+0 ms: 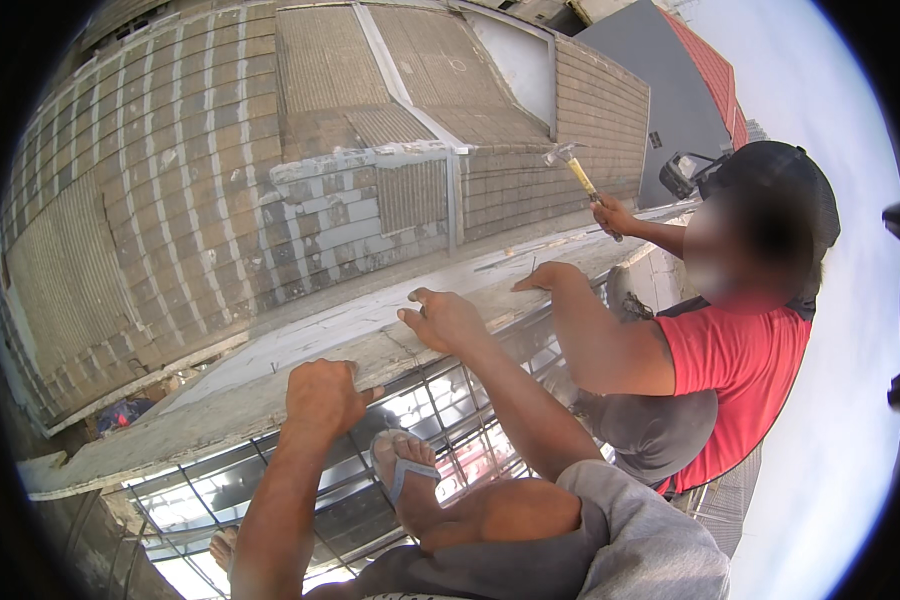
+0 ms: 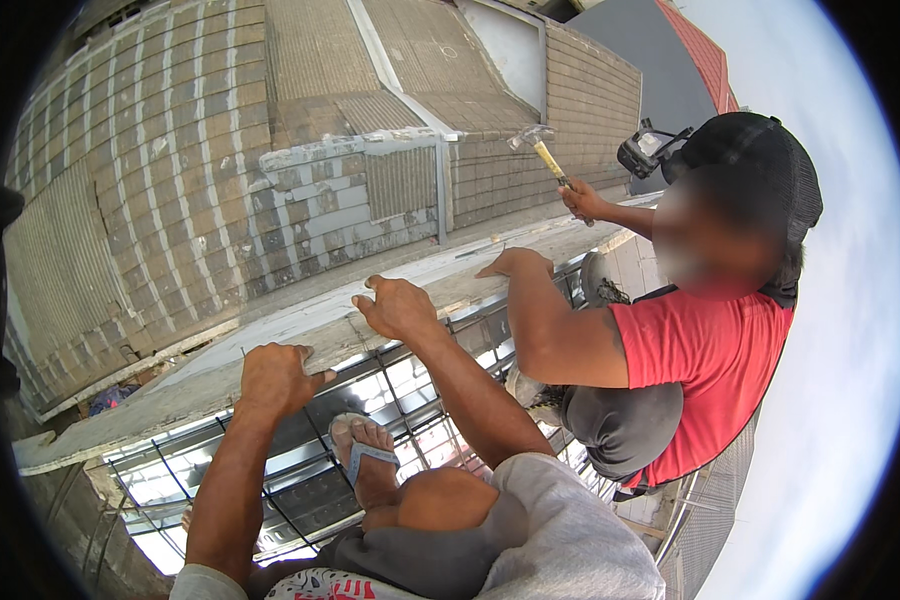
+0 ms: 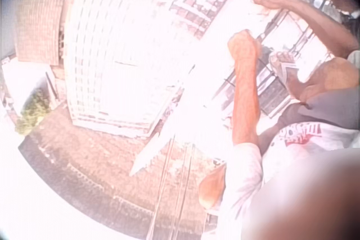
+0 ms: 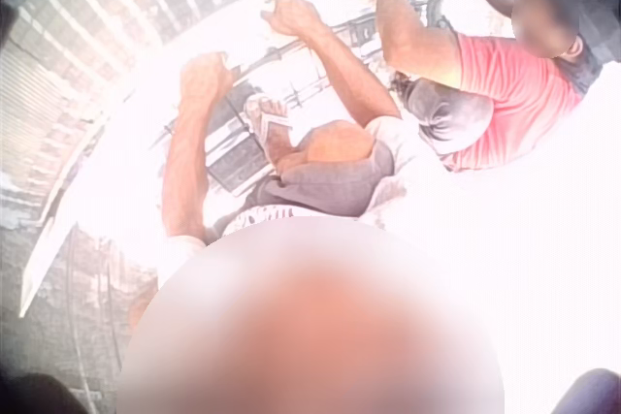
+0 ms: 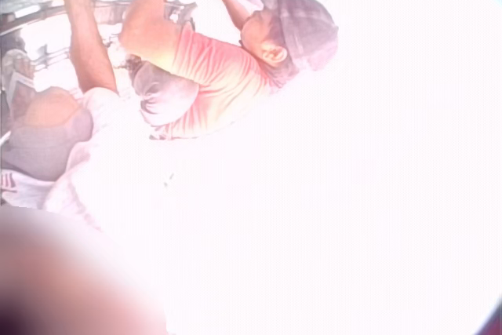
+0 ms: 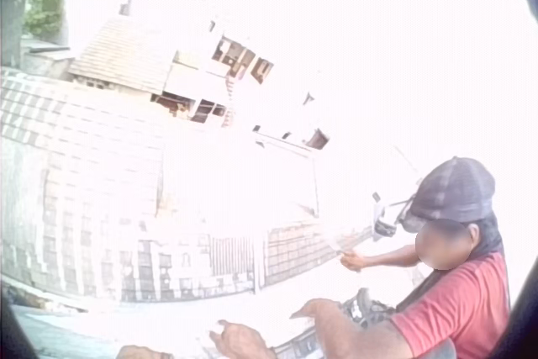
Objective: The person lifts a large white panel onto a metal roof frame and secures it by hammering nails along its edges. A coworker assists by holding the panel and also hammering nails. The panel is aligned and fastened to the roof structure.
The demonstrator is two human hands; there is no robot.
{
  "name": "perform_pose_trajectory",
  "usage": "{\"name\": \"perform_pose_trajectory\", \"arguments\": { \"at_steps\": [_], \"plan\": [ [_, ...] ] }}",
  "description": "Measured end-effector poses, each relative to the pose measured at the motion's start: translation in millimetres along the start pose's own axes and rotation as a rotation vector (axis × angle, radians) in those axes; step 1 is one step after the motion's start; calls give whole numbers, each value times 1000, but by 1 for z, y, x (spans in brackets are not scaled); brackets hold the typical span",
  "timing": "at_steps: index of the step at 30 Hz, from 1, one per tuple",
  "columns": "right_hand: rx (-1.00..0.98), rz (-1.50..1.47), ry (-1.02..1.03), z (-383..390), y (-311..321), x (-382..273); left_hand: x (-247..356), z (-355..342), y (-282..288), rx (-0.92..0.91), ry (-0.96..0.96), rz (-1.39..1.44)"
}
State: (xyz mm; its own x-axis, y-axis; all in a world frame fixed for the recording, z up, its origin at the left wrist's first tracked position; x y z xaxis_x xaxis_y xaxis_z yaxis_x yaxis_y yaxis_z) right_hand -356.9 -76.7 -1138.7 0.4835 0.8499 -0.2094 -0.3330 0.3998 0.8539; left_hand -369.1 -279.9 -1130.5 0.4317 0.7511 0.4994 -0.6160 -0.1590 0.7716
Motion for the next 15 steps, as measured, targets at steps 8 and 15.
{"name": "perform_pose_trajectory", "arguments": {
  "at_steps": [8,15],
  "plan": [
    [9,6,-2,-1,-2,1,1,1,2,-77,37,-10],
    [16,8,-1,0,-1,0,1,2,0,-55,32,8]
  ]
}}
Point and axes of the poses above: each hand's wrist, its own z-axis away from the middle knuckle, its own y-axis out of the back of the hand, x = y × z, the point moved 6 cm from there along -z, towards the middle knuckle, and after that the axes turned 8 degrees about x, right-handed, at the moved point
